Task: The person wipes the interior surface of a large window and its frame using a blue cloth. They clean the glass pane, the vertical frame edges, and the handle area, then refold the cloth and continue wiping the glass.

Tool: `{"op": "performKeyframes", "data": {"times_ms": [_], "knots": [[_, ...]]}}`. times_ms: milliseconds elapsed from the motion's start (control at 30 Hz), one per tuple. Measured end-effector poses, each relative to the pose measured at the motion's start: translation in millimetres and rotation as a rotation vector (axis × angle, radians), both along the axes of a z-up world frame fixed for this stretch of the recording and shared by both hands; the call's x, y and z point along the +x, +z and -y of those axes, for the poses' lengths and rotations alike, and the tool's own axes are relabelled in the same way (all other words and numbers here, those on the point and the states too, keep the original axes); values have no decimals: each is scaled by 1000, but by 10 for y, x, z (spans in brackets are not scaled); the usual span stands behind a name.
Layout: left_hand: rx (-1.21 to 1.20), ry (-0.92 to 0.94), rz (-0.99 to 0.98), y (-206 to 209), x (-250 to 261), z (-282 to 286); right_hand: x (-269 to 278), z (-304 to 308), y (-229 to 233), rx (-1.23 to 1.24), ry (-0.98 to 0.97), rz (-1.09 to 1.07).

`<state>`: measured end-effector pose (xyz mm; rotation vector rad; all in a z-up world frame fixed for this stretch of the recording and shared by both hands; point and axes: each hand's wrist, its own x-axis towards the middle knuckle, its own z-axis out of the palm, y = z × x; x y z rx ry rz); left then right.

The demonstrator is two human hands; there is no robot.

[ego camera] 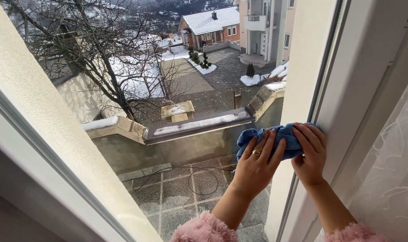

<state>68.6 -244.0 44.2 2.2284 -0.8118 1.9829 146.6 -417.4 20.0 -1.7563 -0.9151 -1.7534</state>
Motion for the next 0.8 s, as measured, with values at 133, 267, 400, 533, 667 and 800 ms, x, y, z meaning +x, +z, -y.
{"op": "performKeyframes", "data": {"times_ms": [133, 267, 400, 533, 667, 800], "knots": [[42, -45, 14, -57, -54, 10, -122, -235, -417, 226, -57, -10], [290, -157, -116, 51, -54, -203, -483, -694, -754, 479, -64, -235], [470, -199, -114, 158, 54, -359, -757, -1125, -745, 712, -19, -452], [583, -248, -119, 422, 126, -559, -794, -1451, -752, 787, 94, -522], [653, -240, -148, 916, 7, -873, -914, -1778, -371, 728, 176, -503], [610, -225, -173, 1326, -168, -1260, -987, -2082, 58, 640, 252, -445]]}}
